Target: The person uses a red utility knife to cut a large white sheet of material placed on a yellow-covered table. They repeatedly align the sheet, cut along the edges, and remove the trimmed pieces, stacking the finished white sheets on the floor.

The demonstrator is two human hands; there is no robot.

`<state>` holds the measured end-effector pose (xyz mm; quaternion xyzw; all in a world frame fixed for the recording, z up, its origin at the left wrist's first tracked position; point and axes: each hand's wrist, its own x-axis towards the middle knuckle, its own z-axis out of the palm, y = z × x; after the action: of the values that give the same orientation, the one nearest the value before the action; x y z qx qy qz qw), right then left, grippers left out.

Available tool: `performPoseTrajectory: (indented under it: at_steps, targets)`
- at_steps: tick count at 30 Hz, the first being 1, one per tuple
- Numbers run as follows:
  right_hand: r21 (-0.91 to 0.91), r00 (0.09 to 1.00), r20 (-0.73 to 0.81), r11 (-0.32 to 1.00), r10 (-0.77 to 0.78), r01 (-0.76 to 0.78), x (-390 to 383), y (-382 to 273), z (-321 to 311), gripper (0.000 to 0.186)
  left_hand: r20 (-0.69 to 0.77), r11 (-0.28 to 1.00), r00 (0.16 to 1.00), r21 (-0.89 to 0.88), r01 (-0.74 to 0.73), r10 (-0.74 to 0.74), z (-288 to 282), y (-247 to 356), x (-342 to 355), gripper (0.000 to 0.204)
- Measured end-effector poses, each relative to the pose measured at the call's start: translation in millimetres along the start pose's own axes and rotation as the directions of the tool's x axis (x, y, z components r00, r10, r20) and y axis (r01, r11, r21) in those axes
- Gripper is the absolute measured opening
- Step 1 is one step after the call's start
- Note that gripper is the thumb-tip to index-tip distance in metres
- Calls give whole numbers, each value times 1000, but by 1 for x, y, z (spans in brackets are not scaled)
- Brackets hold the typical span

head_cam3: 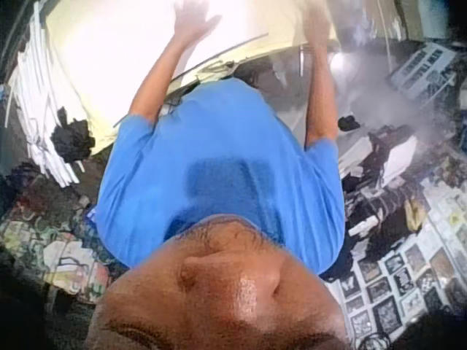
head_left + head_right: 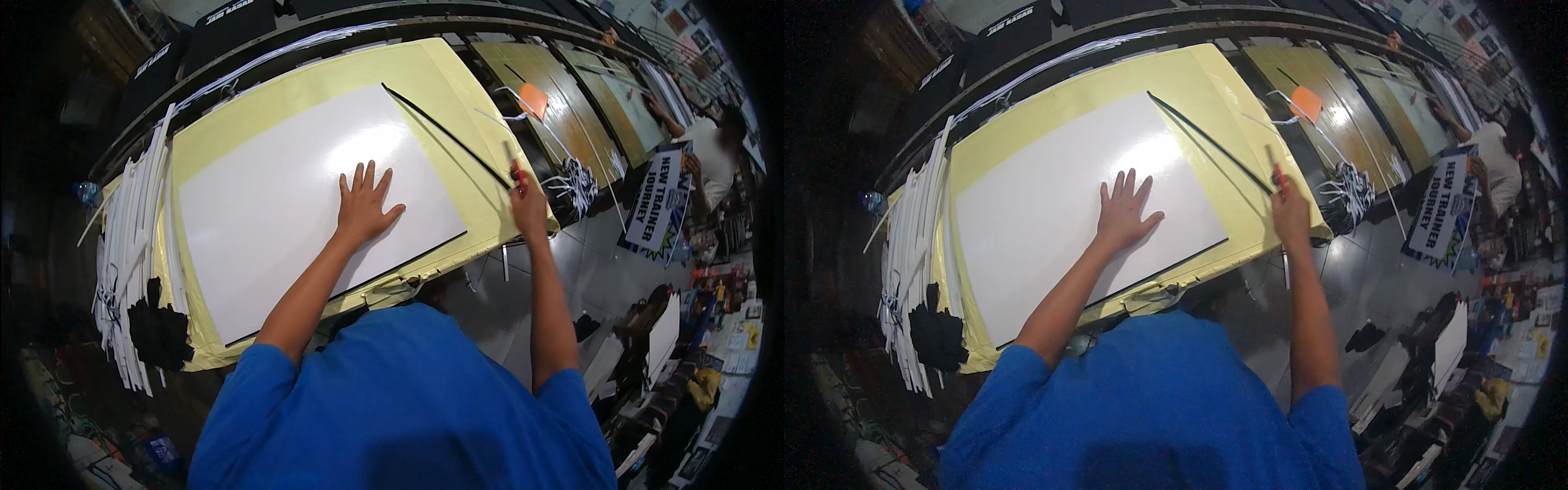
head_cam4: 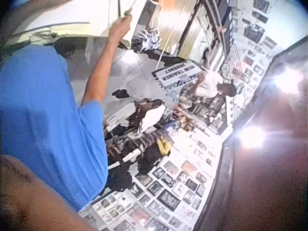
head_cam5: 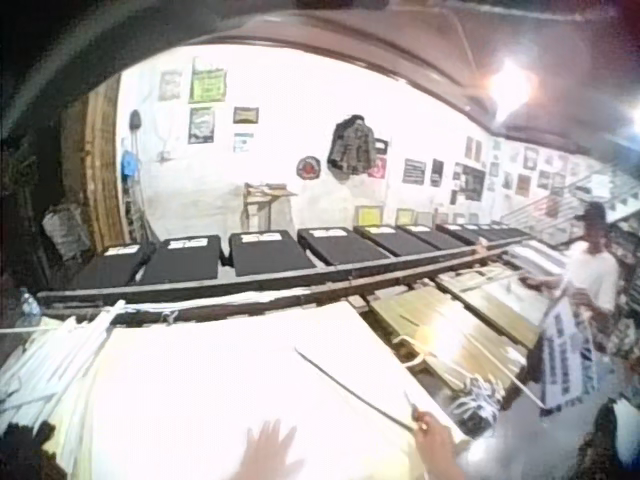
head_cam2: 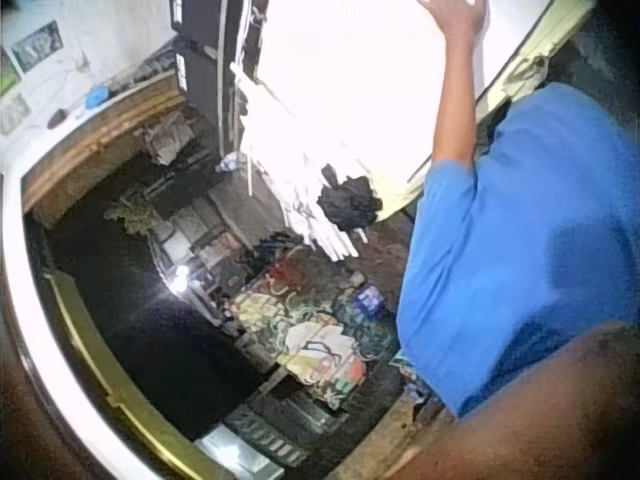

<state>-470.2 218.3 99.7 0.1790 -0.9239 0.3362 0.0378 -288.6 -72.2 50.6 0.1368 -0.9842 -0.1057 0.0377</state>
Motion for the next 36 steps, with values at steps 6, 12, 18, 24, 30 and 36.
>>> performPoseTrajectory:
  at_steps: [6, 12, 18, 24, 30, 36]
  targets:
    - [662, 969, -236, 742, 71, 107, 75, -10, -109, 35, 24, 1000, 1000, -11, -9, 9, -3, -3, 2, 81]
    - [537, 939, -311, 842, 150, 43, 22, -18, -234, 29, 58, 1000, 998, 8, 29, -30, -2, -7, 6, 83]
    - [504, 868, -342, 850, 361, -155, -122, 20, -306, 36, 53, 999, 998, 10, 37, -37, 1, -2, 5, 82]
    - [365, 831, -293, 858, 473, -360, -201, 114, -363, 46, 33, 999, 999, 2, 40, -40, -2, 4, 5, 81]
    - [126, 893, -102, 896, 438, -425, -120, 149, -290, 51, -101, 999, 995, -33, 6, -9, -3, -1, 3, 74]
    - [93, 954, 36, 950, 297, -300, 11, 229, -181, 51, -347, 998, 938, -66, -5, -18, -23, 19, -15, 63]
